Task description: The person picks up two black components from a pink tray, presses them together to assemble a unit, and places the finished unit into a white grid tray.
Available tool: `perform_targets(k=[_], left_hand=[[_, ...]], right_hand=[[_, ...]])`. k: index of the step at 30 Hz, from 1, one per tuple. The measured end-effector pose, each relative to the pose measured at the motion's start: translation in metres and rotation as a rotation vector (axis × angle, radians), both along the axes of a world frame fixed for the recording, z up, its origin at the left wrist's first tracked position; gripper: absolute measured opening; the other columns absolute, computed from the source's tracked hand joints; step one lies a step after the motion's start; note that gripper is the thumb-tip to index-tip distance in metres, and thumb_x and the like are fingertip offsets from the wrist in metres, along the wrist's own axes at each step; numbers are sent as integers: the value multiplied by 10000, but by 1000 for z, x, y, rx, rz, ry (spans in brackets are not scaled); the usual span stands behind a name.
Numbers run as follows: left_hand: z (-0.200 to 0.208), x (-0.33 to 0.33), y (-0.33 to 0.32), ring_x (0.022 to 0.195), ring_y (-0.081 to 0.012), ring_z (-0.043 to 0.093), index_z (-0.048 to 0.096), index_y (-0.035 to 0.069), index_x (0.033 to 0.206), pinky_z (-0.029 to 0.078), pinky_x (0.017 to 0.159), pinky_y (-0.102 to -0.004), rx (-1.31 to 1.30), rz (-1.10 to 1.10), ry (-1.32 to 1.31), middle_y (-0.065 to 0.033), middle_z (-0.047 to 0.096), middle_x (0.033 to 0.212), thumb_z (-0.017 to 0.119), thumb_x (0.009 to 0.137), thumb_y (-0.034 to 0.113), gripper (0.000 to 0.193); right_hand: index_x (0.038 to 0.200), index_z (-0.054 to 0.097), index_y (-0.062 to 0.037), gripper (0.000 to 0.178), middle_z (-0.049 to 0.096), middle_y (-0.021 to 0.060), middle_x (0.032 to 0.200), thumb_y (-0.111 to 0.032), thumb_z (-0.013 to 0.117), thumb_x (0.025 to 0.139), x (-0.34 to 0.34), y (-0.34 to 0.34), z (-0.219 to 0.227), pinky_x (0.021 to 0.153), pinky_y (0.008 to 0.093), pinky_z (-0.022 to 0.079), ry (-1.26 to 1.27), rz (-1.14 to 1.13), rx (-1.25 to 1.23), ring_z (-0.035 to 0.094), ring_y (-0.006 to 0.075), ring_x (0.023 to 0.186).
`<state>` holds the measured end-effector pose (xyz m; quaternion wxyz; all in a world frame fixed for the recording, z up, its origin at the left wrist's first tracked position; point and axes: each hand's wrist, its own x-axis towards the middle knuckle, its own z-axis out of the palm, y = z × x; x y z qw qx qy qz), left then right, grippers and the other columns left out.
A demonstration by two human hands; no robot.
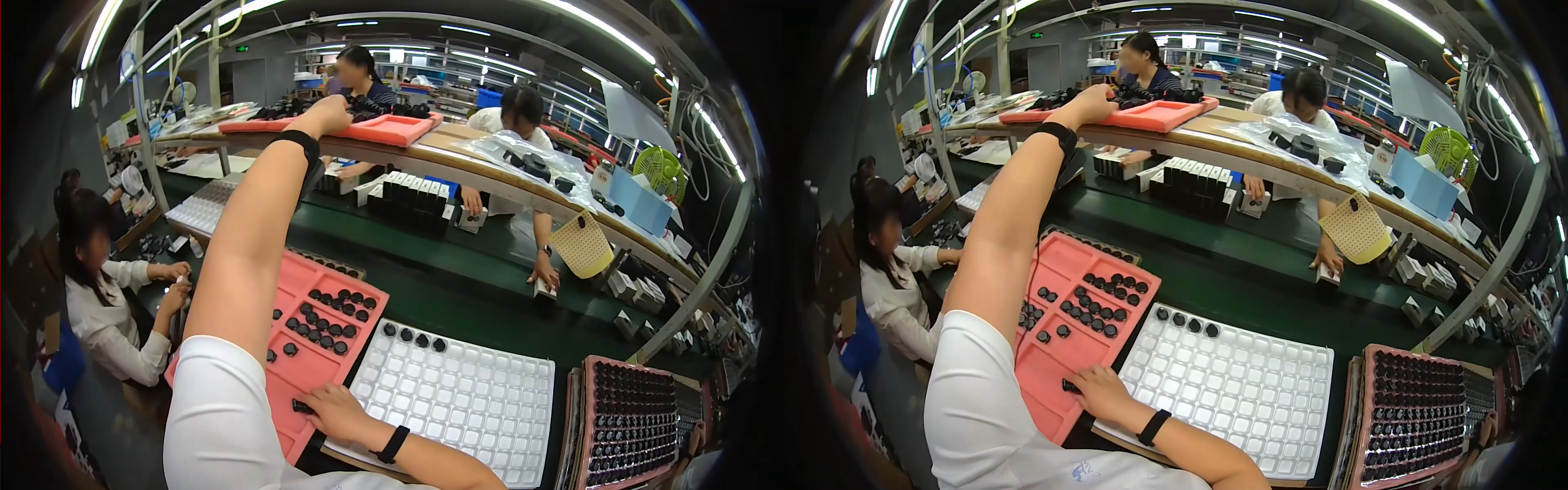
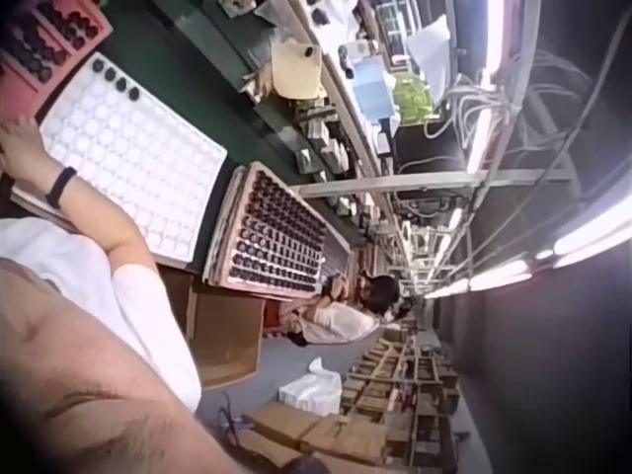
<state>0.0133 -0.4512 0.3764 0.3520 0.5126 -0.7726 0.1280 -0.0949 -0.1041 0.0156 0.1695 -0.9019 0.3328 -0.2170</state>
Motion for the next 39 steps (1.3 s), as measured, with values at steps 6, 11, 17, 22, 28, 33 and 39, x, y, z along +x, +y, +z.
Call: perform_targets(k=[6,11,17,22,28,33,39], left_hand=[[13,4,-37,1103,-360,583,651,35,1071,473,925,-419,142,297,-284,-207,633,1118,536,843,163,285],[5,-29,-27,1134,-363,561,591,71,1188,451,952,-438,78,251,-305,-201,589,1210,482,880,157,338],[8,-18,-49,1115,-342,557,507,50,1164,424,947,-424,202,101,-452,-201,598,1164,466,885,141,297],[14,-1,-62,1073,-351,565,486,44,1141,431,904,-387,281,41,-362,-209,601,1125,497,872,130,282],[2,-3,-59,1054,-359,565,469,22,1124,432,892,-383,204,-98,-239,-231,593,1099,564,840,132,318],[-10,20,-78,1031,-357,582,468,-13,1110,454,875,-387,5,-173,57,-261,585,1088,624,822,189,385],[-8,28,-80,933,-348,622,467,-16,1116,495,820,-418,-54,-263,611,-233,607,1004,640,838,228,408]], right_hand=[[1199,577,-111,447,583,55,1076,-176,666,765,1,0,-9,871,368,395,-62,17,2,498,262,1015],[1206,578,-116,423,581,51,1104,-192,650,796,-3,-1,-7,897,363,380,-27,-24,49,485,253,1040],[1187,583,-112,428,584,45,1071,-181,668,773,-1,2,-7,886,356,385,-87,-11,28,492,250,1018],[1169,590,-106,425,586,40,1049,-175,678,759,3,1,-1,882,353,388,-117,-2,37,495,246,1012],[1189,578,-110,428,586,40,1062,-179,669,775,-2,-1,-3,888,352,384,-93,-18,60,491,248,1014],[1182,578,-111,424,587,39,1057,-182,670,775,0,4,-4,887,352,384,-107,-11,38,492,249,1010],[1150,587,-106,408,589,40,1045,-177,679,759,0,3,-4,882,358,388,-126,-32,41,494,253,1007]])
